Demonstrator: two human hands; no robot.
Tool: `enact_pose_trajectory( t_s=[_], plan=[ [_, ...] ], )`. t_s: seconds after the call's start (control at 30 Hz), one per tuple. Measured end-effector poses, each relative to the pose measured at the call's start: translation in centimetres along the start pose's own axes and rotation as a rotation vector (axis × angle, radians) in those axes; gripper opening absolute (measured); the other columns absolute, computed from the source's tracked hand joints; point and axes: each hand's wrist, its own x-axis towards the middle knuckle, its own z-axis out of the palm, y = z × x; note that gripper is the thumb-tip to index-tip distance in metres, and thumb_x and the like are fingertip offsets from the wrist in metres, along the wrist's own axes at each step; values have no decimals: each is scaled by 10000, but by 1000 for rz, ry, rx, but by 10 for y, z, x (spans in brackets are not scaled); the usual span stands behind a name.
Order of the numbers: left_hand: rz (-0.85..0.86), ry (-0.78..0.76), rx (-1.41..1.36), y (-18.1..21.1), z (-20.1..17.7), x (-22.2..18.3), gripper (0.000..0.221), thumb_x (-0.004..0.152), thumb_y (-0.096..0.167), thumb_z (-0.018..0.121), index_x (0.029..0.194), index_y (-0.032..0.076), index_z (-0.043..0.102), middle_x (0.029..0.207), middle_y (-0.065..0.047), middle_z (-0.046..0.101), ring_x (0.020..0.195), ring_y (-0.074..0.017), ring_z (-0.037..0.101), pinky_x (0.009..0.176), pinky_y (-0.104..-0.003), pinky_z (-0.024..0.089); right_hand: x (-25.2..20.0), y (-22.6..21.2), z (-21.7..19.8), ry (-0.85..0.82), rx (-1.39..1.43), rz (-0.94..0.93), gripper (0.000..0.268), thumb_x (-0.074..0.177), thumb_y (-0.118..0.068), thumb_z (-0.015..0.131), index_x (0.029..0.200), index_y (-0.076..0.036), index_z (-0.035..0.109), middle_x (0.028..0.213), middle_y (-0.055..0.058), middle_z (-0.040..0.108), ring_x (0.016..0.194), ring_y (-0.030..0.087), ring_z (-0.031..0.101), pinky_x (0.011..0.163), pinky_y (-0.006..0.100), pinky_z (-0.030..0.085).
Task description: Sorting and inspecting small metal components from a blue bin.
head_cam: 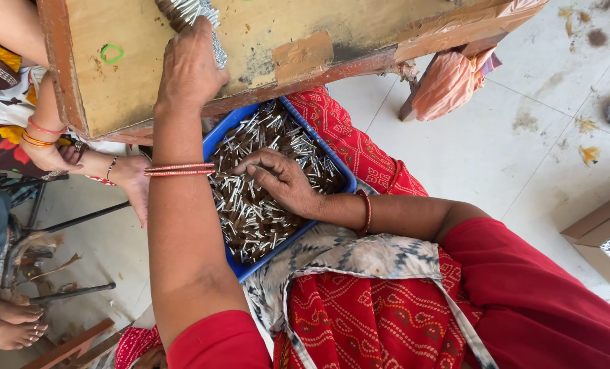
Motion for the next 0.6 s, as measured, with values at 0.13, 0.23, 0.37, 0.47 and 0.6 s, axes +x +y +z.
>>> enact_pose_trajectory(
  t_s=[0.13, 0.23, 0.37, 0.47, 0.6],
  plan=[
    [-42, -27, 20, -5, 24, -1, 536, 725, 12, 843, 1160, -70, 541, 1036, -316, 657, 975, -470, 655, 891, -522, 520, 0, 4, 0, 3, -31, -16, 215, 1085, -152, 547, 1149, -42, 721, 1006, 36, 631, 941, 107, 612, 873, 282, 522],
    [-52, 25, 184, -9, 45, 1, 500, 831, -104, 760, 1279, -49, 546, 1058, -311, 675, 945, -421, 705, 851, -469, 583, 0, 3, -1, -4, -43, -32, 217, 1090, -153, 544, 1152, -44, 721, 1019, 38, 636, 965, 114, 619, 890, 288, 523],
    [11, 107, 201, -8, 28, 0, 546, 759, -61, 809, 1237, -68, 547, 987, -298, 686, 925, -408, 710, 839, -477, 574, 0, 4, -1, -10, -60, -6, 218, 1081, -159, 549, 1147, -48, 726, 1003, 36, 624, 933, 113, 617, 869, 288, 523],
    [-74, 200, -66, -7, 5, -20, 576, 723, 6, 851, 1199, -56, 532, 969, -279, 696, 895, -414, 693, 819, -478, 558, 0, 8, -1, 2, -31, -2, 218, 1082, -150, 548, 1148, -46, 727, 1004, 31, 636, 938, 116, 616, 865, 293, 518],
    [-335, 397, -1046, 8, -3, -78, 402, 896, -97, 775, 1201, 15, 539, 1007, -127, 682, 859, -217, 721, 783, -371, 580, -4, 29, -4, 16, -5, -63, 194, 1093, -112, 618, 1263, -53, 691, 1193, 54, 660, 1147, 151, 612, 1030, 334, 497]
  ],
)
